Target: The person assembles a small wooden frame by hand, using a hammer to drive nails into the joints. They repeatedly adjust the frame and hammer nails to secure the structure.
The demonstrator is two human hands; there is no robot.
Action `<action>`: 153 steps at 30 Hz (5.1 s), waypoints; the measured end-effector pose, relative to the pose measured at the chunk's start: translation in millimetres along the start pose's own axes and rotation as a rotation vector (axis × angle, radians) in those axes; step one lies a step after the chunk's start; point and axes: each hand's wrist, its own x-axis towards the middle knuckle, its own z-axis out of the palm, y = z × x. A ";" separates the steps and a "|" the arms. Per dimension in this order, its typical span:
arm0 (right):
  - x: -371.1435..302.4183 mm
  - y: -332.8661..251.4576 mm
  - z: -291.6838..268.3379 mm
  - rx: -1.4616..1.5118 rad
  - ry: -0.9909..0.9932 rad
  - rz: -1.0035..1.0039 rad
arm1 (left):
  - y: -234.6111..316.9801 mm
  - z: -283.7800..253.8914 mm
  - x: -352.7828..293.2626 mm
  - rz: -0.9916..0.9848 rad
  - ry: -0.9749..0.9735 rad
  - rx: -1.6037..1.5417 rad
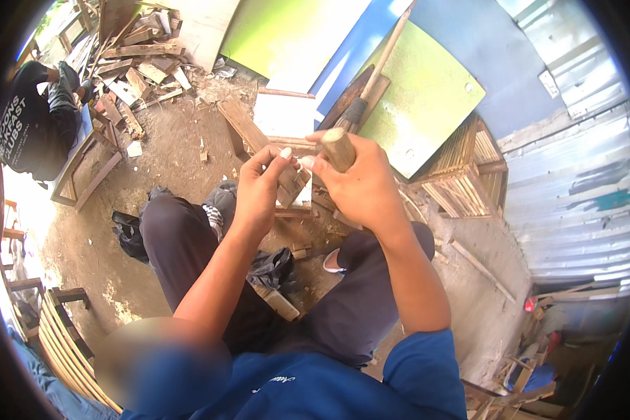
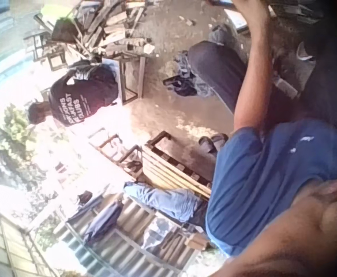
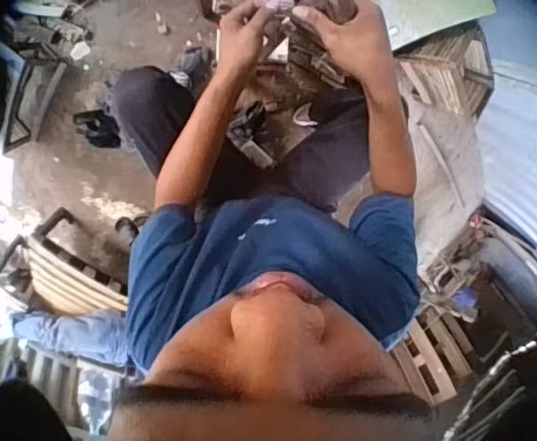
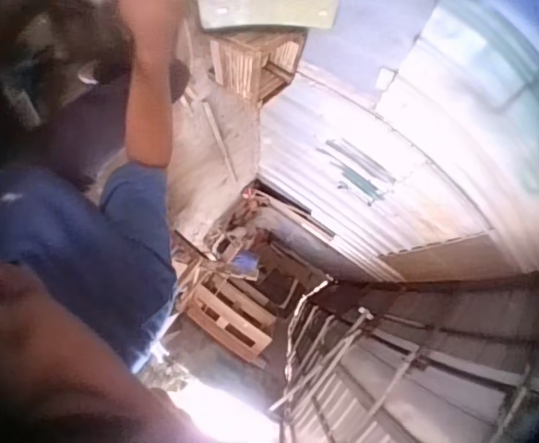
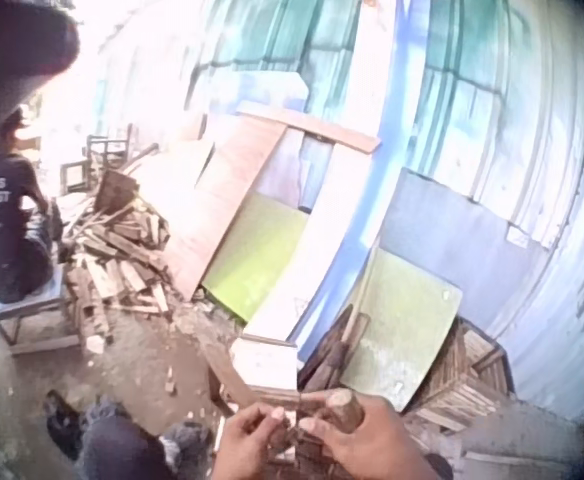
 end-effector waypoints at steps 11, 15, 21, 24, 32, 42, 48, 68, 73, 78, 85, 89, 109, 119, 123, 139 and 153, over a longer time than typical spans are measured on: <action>11.0 37.2 29.0 0.096 0.123 -0.022 | -1.6 2.6 -1.3 0.116 -0.034 0.105; 3.1 68.5 8.4 0.090 0.270 -0.095 | -2.5 18.2 -7.2 0.163 0.256 -0.093; -28.0 176.7 10.3 0.006 0.379 0.265 | -0.4 9.9 -3.6 0.051 0.412 -0.395; -43.5 237.5 32.6 -0.041 0.374 0.467 | -3.1 5.8 5.1 -0.093 0.280 -0.635; -52.7 280.2 58.5 0.022 0.417 0.569 | -9.7 25.3 25.0 -0.024 0.117 -0.417; -43.8 256.3 31.5 0.275 0.489 0.506 | 10.7 33.7 32.2 -0.111 0.042 -0.341; -46.8 234.5 25.5 0.327 0.457 0.413 | 24.4 28.0 33.8 -0.108 -0.223 -0.260; -43.9 42.0 -38.1 0.812 0.118 -0.113 | -10.9 29.9 30.3 -0.251 -0.298 -0.060; -36.7 32.0 -24.5 0.785 0.149 -0.074 | -14.6 27.7 25.6 -0.189 -0.273 0.049; -34.2 25.3 -22.2 0.798 0.062 -0.080 | -17.3 28.9 25.2 -0.184 -0.283 0.035; -37.1 15.4 -14.5 0.707 0.083 -0.100 | -10.7 28.2 20.8 -0.228 -0.267 0.009; -39.5 2.3 -10.0 0.509 0.080 -0.217 | -11.0 34.9 16.9 -0.228 -0.196 0.046; -3.3 -42.8 4.3 0.217 -0.256 -0.162 | -2.0 35.9 16.0 -0.187 -0.337 -0.036; 37.2 -57.8 22.3 0.162 -0.312 0.040 | -15.2 36.7 21.4 -0.118 -0.260 -0.125; 52.0 -63.2 30.6 0.068 -0.293 0.180 | -20.6 36.1 20.0 -0.085 -0.189 -0.166; 40.7 -66.0 27.6 0.207 -0.299 0.246 | -10.8 33.5 20.1 -0.194 -0.138 -0.224; -14.9 -30.7 4.1 0.793 0.417 0.082 | -40.5 38.7 32.1 -0.289 -0.125 -0.285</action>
